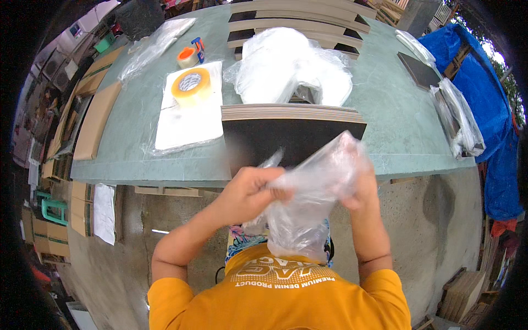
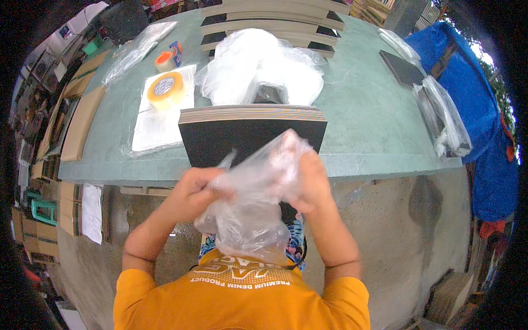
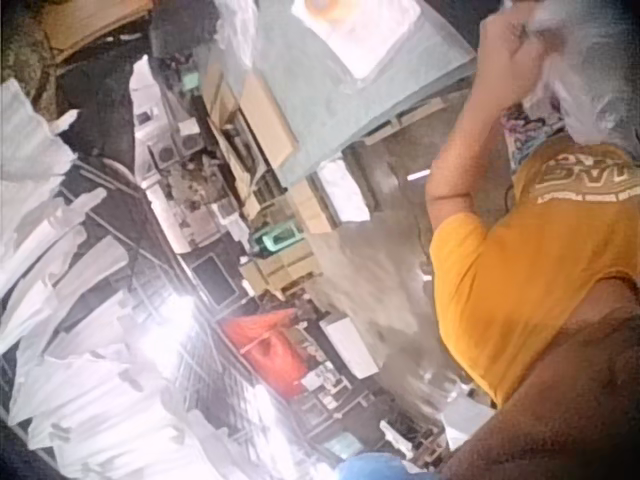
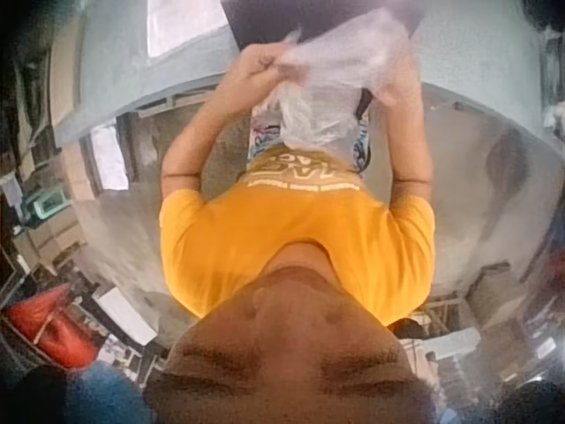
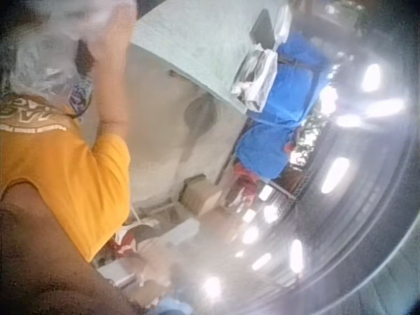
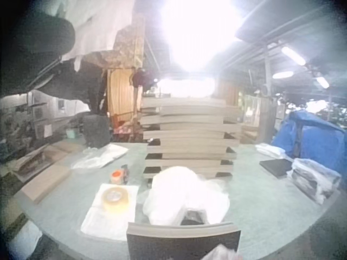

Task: The person packs flat square items into plastic bags by hand, placing one item per bag and stacking the packed items on a table.

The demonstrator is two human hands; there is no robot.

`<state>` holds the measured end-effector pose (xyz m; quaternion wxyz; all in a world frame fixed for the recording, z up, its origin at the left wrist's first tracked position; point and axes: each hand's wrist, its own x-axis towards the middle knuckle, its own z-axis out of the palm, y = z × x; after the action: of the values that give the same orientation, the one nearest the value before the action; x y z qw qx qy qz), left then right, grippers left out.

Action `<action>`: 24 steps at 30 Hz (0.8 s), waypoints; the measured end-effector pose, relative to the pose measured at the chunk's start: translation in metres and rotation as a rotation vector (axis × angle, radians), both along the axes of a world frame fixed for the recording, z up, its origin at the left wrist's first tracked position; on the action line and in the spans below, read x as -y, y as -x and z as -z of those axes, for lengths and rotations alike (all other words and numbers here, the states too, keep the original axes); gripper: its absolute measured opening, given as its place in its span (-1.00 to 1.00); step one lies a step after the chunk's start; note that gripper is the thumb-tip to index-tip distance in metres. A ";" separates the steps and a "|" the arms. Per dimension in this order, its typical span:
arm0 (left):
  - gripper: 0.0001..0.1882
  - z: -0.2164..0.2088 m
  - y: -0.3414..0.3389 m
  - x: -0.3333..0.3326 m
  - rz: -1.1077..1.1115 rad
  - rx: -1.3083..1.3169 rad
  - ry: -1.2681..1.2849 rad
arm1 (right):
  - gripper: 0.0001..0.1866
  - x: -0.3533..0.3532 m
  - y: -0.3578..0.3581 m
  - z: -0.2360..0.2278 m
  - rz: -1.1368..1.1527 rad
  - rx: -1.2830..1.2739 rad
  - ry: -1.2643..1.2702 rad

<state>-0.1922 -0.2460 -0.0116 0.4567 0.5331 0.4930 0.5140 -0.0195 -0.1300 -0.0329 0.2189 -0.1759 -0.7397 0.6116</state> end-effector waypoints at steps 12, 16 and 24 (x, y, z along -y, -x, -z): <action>-0.80 -0.021 0.045 0.016 0.561 -0.192 0.004 | -0.62 -0.017 -0.005 -0.001 -1.274 0.399 -0.091; -0.76 -0.019 0.020 0.026 0.674 -0.878 0.097 | -0.65 -0.012 -0.034 -0.005 -0.681 0.945 -1.262; -0.75 0.063 0.024 0.063 0.633 -1.137 0.334 | -0.75 -0.030 -0.030 -0.048 0.130 0.535 -0.680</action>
<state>-0.2158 -0.3092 -0.0749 0.3310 0.7619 0.5497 -0.0886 0.0108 -0.0997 0.0147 0.1030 -0.2924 -0.9170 0.2510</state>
